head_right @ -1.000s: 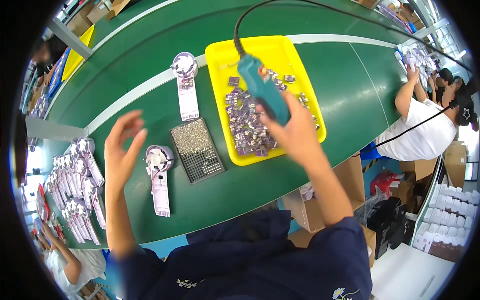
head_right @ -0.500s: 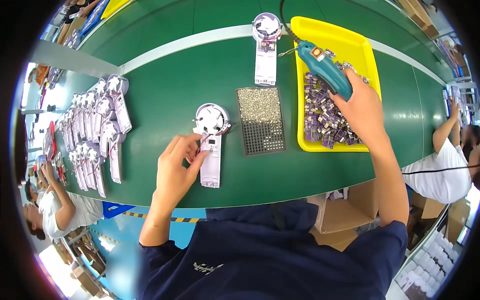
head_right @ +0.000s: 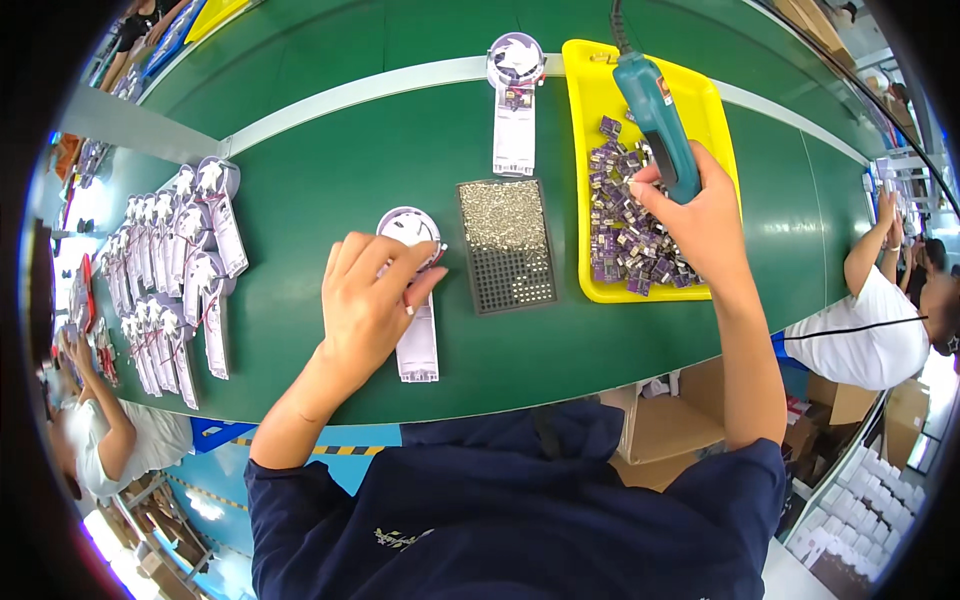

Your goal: Assemble handheld fans by inserting electronic components into the plastic casing and securing them with screws.

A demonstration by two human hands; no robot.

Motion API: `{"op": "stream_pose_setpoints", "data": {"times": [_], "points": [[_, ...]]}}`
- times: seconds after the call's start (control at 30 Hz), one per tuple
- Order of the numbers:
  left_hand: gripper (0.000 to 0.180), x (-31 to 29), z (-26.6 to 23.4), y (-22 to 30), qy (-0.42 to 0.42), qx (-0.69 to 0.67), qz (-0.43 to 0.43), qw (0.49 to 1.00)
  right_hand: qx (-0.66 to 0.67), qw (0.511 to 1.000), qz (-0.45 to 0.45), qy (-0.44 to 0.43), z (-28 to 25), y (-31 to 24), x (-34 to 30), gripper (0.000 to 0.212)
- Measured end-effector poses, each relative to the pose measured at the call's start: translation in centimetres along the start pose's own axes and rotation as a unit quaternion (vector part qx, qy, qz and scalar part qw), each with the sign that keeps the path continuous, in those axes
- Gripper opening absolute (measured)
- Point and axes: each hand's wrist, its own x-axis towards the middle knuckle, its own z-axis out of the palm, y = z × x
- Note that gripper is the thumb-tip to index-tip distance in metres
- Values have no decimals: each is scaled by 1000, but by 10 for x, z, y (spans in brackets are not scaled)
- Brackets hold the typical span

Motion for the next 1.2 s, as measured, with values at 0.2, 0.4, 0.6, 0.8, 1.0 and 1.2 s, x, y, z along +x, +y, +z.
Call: {"op": "stream_pose_setpoints", "data": {"times": [0.2, 0.4, 0.6, 0.8, 1.0, 1.2], "points": [[22, 3, 8, -2, 19, 40, -11, 999, 132, 989, 36, -62, 25, -36, -53, 31], [35, 2, 7, -7, 34, 12, -77, 996, 101, 979, -23, -175, 73, -54, -86, 34], [62, 7, 9, -6, 64, 65, -109, 990, 146, 967, 6, -210, 88, -64, -85, 40], [46, 4, 8, -15, 12, -221, -224, 949, 131, 971, 27, -197, 89, -63, -93, 41], [53, -22, 8, -21, -50, -267, -189, 944, 58, 981, -72, -173, 112, -64, -95, 38], [36, -23, 13, -26, -14, -249, -116, 961, -22, 969, -119, -217, 135, -76, -87, 47]]}}
